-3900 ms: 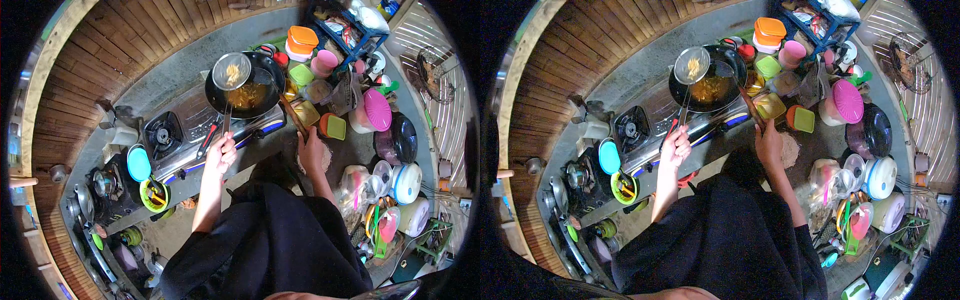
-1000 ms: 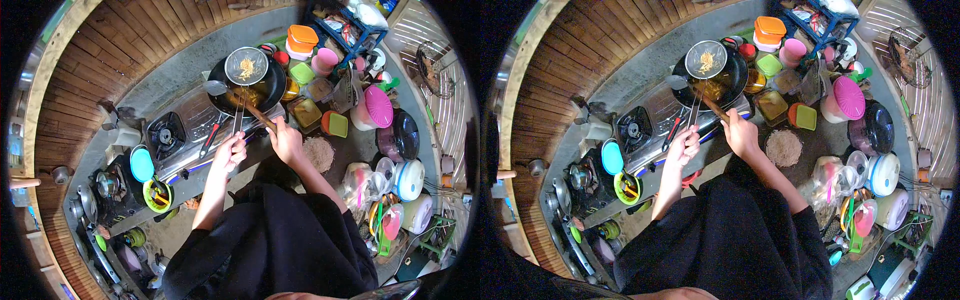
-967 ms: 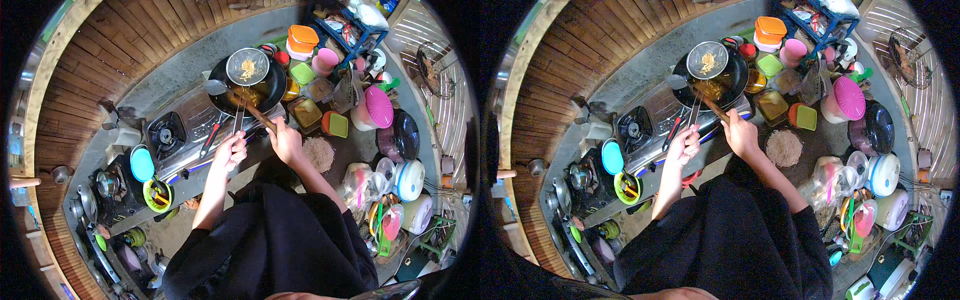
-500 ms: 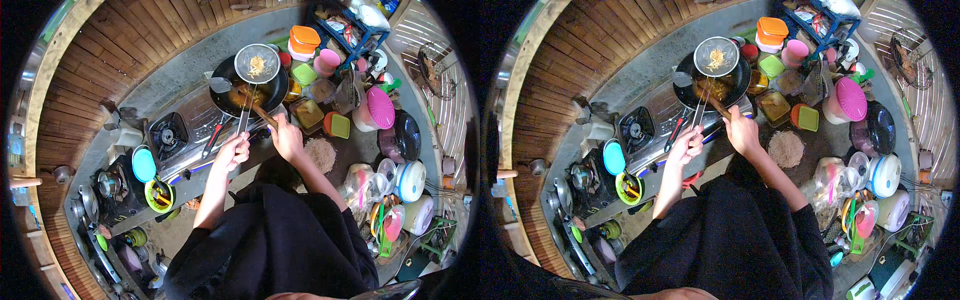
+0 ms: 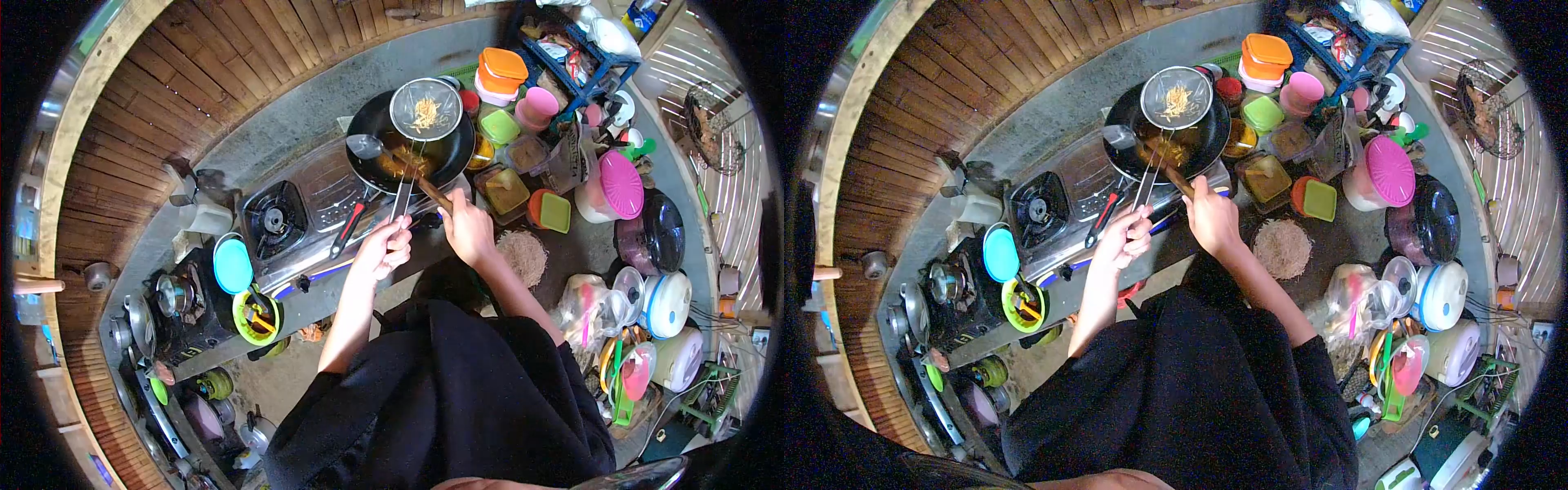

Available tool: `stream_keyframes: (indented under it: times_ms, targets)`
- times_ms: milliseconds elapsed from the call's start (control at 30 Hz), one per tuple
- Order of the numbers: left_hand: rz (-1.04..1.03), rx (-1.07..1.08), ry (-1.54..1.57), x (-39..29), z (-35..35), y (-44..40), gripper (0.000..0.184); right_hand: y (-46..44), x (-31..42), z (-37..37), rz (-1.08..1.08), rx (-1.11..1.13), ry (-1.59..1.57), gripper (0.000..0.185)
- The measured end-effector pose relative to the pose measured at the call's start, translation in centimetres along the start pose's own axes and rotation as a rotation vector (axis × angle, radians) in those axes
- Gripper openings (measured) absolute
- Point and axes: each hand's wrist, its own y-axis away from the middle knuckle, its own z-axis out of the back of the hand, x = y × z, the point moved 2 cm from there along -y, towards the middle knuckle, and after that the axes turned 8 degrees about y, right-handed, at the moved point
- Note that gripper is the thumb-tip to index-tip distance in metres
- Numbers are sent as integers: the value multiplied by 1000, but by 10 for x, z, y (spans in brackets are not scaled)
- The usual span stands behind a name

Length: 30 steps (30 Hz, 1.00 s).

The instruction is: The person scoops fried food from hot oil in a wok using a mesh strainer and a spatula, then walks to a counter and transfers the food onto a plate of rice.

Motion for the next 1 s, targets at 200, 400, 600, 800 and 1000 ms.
stream_keyframes:
  times_ms: [200,400,600,800,1000]
  targets:
    - [-147,53,-78,-15,-29,6,14,1,0,1,-9,-36,32,23]
    - [-69,-55,-114,-5,-9,-1,15,-1,1,9,12,-99,29,23]
    - [-64,-55,-101,-9,-17,-5,15,3,-1,-3,29,-45,63,24]
    - [-125,27,-125,-12,-33,4,16,-2,-3,0,27,-54,57,24]
    - [-55,-75,-5,2,0,-8,12,0,-3,-1,50,-15,48,24]
